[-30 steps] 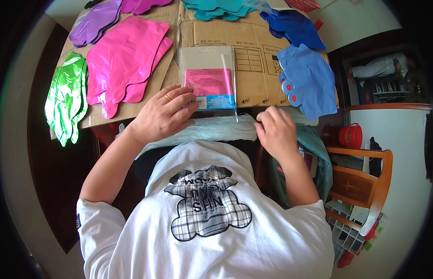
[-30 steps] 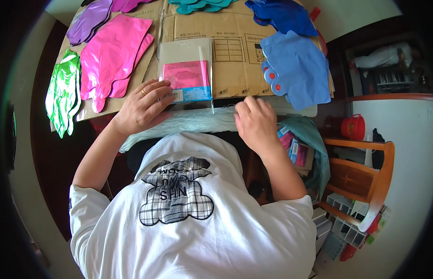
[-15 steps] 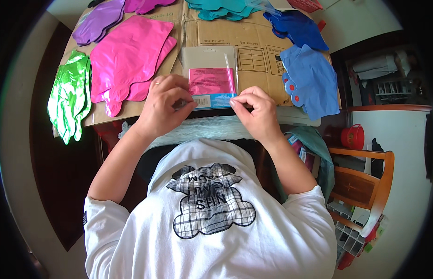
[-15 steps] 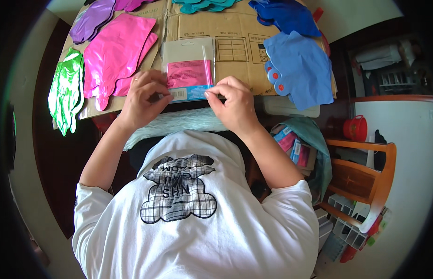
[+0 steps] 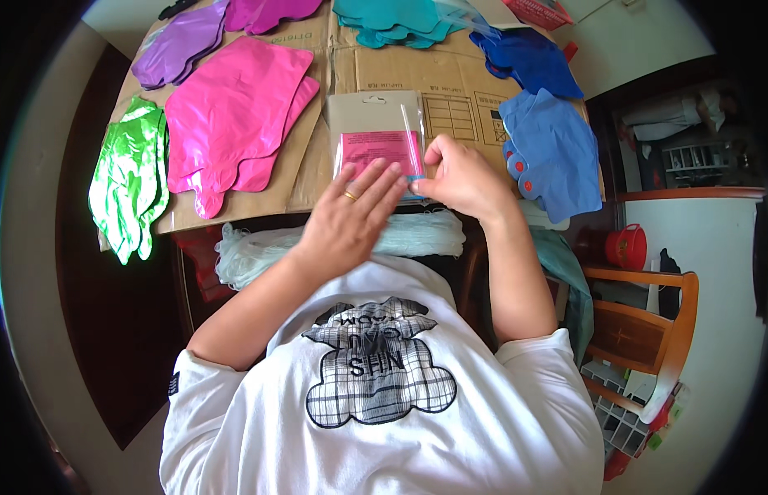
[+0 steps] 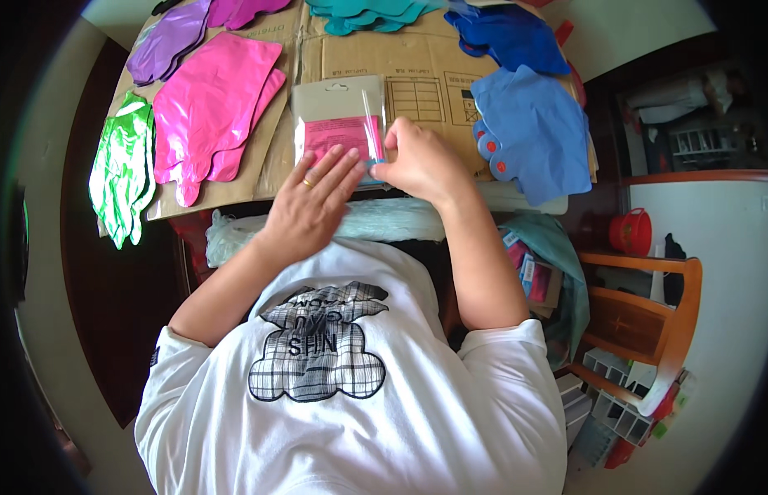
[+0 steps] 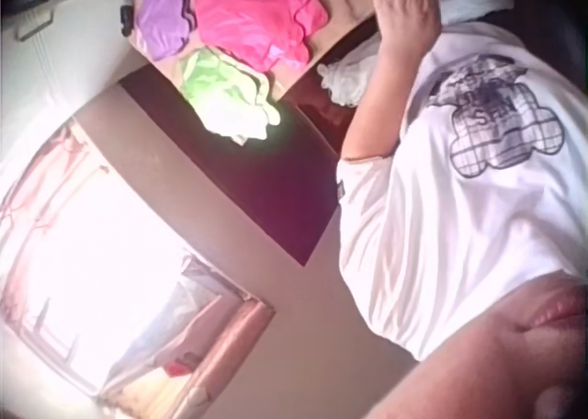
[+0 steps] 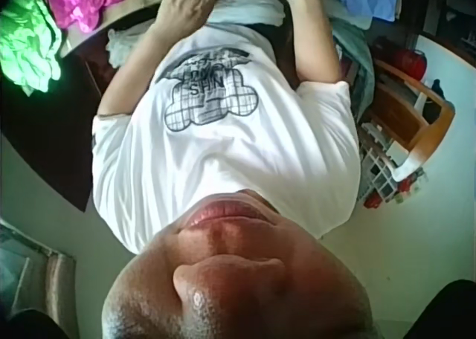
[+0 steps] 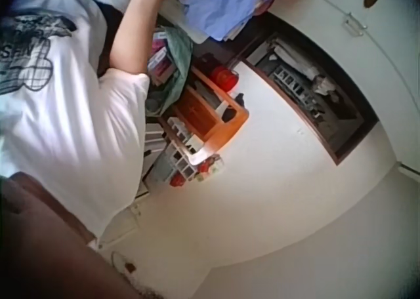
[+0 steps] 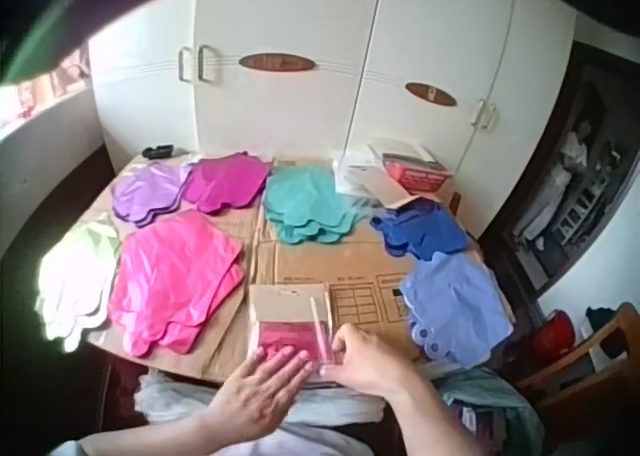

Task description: Sorting and preparing colorful star-shaped plastic sheets and small packets at a workbench.

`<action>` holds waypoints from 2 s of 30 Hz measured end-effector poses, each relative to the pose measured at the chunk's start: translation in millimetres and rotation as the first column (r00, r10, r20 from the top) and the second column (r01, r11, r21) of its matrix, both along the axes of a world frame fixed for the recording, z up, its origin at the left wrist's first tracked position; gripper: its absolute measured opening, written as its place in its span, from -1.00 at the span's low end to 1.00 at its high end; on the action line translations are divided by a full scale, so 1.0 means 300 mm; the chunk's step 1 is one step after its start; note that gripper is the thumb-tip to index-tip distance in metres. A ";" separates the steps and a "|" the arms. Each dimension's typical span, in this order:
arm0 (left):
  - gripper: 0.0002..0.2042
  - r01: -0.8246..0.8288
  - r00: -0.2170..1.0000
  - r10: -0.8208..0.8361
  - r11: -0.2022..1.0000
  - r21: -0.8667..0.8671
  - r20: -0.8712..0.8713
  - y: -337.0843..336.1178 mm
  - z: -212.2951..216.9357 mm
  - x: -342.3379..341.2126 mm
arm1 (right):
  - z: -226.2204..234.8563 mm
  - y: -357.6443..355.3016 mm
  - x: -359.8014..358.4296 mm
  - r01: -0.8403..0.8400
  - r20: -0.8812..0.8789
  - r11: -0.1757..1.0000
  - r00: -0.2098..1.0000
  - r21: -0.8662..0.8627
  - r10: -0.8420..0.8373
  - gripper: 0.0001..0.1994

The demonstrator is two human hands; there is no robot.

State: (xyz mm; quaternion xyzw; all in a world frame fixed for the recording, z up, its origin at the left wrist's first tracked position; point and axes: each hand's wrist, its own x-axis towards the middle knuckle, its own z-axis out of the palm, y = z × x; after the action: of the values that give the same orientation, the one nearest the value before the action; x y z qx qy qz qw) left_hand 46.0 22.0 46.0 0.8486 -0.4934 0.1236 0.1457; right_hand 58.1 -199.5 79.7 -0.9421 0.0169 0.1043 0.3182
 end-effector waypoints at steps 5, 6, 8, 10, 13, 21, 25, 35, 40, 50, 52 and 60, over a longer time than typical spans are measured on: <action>-0.39 -0.058 0.998 0.058 0.996 0.061 0.010 0.029 -0.023 0.017 | 0.042 0.003 -0.011 0.105 -0.251 0.979 0.966 0.172 -0.060 -0.70; -0.39 -0.042 0.999 0.043 0.998 0.047 -0.020 0.031 -0.021 0.020 | 0.044 -0.001 -0.028 0.095 -0.236 0.982 0.970 0.163 -0.054 -0.75; -0.40 -0.014 1.000 0.015 1.000 0.015 -0.028 0.050 -0.047 0.017 | 0.038 -0.001 -0.082 0.162 -0.233 0.971 0.965 0.177 -0.119 -0.74; -0.48 -0.001 1.000 0.003 0.996 -0.085 0.017 0.064 -0.068 0.009 | 0.029 -0.011 -0.144 0.226 -0.207 0.947 0.962 0.229 -0.179 -0.72; -0.55 0.059 0.998 -0.053 0.983 -0.176 0.039 0.076 -0.054 -0.017 | -0.014 -0.037 -0.264 0.271 -0.190 0.812 0.961 0.517 -0.199 -0.64; -0.53 0.330 0.944 -0.319 0.894 -0.302 0.088 0.064 -0.021 -0.069 | -0.096 0.008 -0.458 0.367 -0.324 0.449 0.930 0.815 -0.172 -0.75; -0.66 0.173 0.985 -0.158 0.891 -0.419 0.071 0.176 0.016 -0.032 | -0.264 -0.214 -0.790 0.697 -0.578 0.265 0.707 0.667 -0.406 -0.82; -0.87 -0.516 0.846 0.506 0.702 -0.491 -0.167 0.437 0.128 0.202 | -0.891 -0.947 -1.277 0.783 -0.742 -0.460 0.003 0.419 -0.670 -0.79; -0.78 -0.689 0.721 0.589 0.667 -0.284 -0.366 0.498 0.199 0.298 | -0.738 -0.905 -1.083 0.969 -0.699 0.190 0.025 -0.159 -0.714 -0.58; -0.88 -0.520 0.854 0.500 0.813 -0.262 -0.142 0.428 0.039 0.439 | -0.315 -0.588 -0.584 0.295 -0.397 0.848 0.784 -0.440 -0.478 -0.61; -0.84 -0.548 0.818 0.476 0.816 -0.185 -0.323 0.401 0.017 0.482 | -0.472 -0.660 -0.640 0.147 -0.286 0.901 0.917 -0.409 -0.279 -0.54; -0.82 -0.567 0.775 0.417 0.790 -0.233 -0.474 0.486 -0.024 0.498 | -0.647 -0.385 -0.781 0.313 -0.136 0.525 0.747 -0.792 -0.651 -0.22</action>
State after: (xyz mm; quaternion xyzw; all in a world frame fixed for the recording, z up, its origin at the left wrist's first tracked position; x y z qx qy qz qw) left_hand 195.2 167.7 38.9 0.9137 -0.1774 0.0717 0.3586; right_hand -176.3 -314.9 -114.3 -0.8965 0.3916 0.1922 -0.0776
